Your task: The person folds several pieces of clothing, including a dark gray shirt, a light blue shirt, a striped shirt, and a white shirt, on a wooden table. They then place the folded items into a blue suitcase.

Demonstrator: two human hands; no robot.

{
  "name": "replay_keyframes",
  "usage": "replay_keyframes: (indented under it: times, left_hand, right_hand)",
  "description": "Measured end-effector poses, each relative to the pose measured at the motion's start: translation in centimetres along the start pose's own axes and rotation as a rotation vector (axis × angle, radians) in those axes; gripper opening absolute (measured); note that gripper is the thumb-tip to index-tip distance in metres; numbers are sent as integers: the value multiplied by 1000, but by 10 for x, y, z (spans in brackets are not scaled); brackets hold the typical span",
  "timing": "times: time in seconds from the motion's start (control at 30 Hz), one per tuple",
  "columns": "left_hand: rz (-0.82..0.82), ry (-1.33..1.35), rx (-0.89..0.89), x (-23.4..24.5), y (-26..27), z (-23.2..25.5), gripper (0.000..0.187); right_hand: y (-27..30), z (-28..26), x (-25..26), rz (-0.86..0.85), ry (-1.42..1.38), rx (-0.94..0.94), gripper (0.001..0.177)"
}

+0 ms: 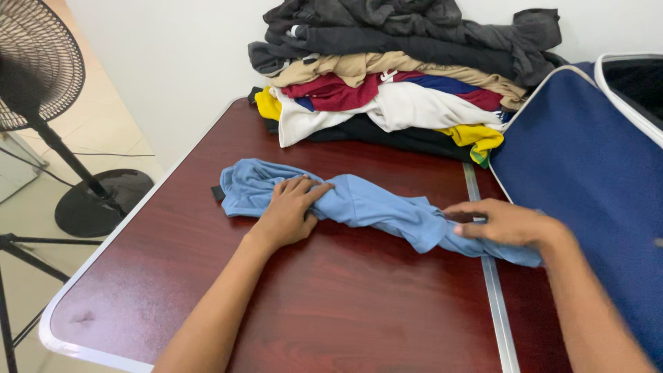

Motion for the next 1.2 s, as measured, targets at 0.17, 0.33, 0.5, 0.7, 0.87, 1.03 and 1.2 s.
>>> replay_keyframes:
  times: [0.17, 0.33, 0.5, 0.7, 0.87, 1.03, 1.2]
  left_hand:
    - [-21, -16, 41, -7, -3, -12, 59]
    - [229, -9, -133, -7, -6, -20, 39]
    - [159, 88, 108, 3, -7, -30, 10]
    - [215, 91, 319, -1, -21, -34, 16]
    - [366, -6, 252, -21, -42, -51, 17]
    - [572, -452, 115, -46, -67, -53, 26]
    - [718, -514, 237, -62, -91, -46, 30]
  right_hand:
    - [10, 8, 6, -209, 55, -255, 68]
    - [5, 14, -13, -243, 211, -324, 59]
    - [-2, 23, -13, 336, 349, -89, 32]
    - [-2, 29, -30, 662, 493, 119, 40]
    - [-18, 56, -34, 564, 378, 92, 51]
    - [-31, 67, -22, 540, 434, 0, 39]
    - [-46, 55, -4, 796, 730, 77, 36]
Point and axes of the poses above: each hand's wrist, its own y-axis away from the middle knuckle, its own x-axis out of the back of the hand, z = x × y, the point moved 3 cm from there along -y, towards the middle knuckle, and after that the axes turned 8 degrees about x, right-handed, at the moved point
